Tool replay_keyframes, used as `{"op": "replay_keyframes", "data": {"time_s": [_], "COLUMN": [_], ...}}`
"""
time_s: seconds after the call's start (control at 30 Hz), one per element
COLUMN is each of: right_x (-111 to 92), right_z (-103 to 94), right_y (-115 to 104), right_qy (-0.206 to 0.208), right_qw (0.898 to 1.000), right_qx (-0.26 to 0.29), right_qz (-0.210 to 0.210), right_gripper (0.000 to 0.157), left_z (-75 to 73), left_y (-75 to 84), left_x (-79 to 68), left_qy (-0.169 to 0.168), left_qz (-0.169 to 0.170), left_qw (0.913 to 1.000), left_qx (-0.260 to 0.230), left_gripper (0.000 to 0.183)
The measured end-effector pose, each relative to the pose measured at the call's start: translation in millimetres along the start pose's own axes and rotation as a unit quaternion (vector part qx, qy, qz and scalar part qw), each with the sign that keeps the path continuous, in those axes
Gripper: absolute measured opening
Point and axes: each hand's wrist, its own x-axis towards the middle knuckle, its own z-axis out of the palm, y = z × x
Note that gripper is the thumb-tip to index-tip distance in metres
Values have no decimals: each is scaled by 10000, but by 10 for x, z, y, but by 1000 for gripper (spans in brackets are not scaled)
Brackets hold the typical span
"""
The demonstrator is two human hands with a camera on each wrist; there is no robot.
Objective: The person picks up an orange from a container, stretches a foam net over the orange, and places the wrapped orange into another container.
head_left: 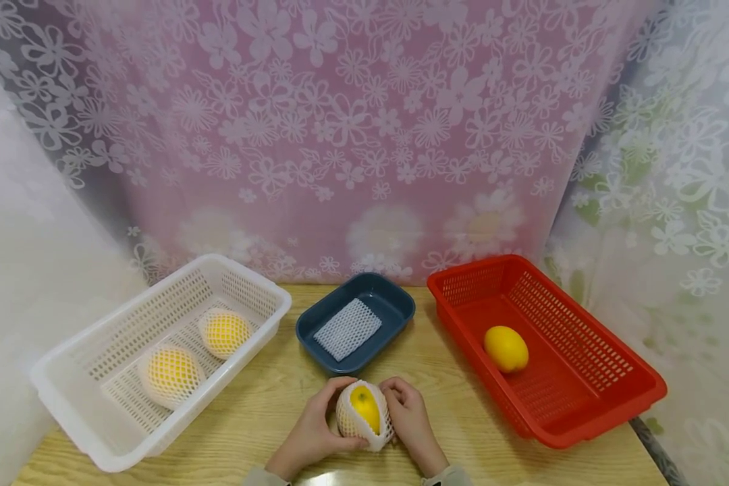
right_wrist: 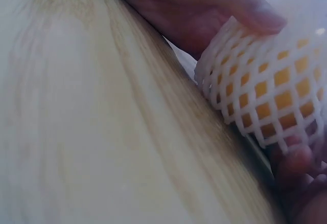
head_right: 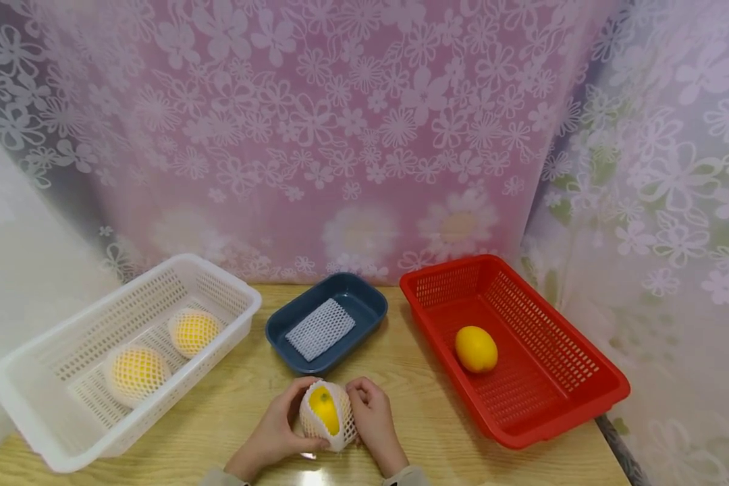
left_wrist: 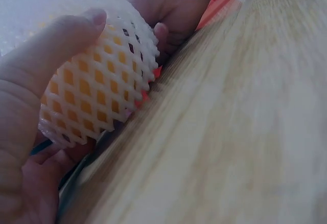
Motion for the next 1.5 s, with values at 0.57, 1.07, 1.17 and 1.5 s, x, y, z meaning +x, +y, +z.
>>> {"op": "replay_keyframes", "data": {"time_s": [0.57, 1.07, 1.17, 1.5], "right_x": [-11, -65, -52, -47], "right_z": [-15, -29, -15, -2], "right_y": [-36, -54, -38, -22], "right_qy": [-414, -1168, -1012, -962], "right_qw": [9983, 9837, 9846, 9751], "right_qx": [391, 1331, 1403, 1976], "right_qz": [-97, 300, 255, 297], "right_gripper": [24, 41, 36, 25], "left_z": [28, 17, 20, 40], "left_y": [10, 9, 26, 57], "left_x": [-1, 12, 11, 5], "left_qy": [226, 11, -205, -714], "left_qz": [420, 135, -192, -701], "left_qw": [9969, 9989, 9988, 9930], "left_qx": [-630, -455, -412, -620], "left_gripper": [90, 92, 93, 93]}}
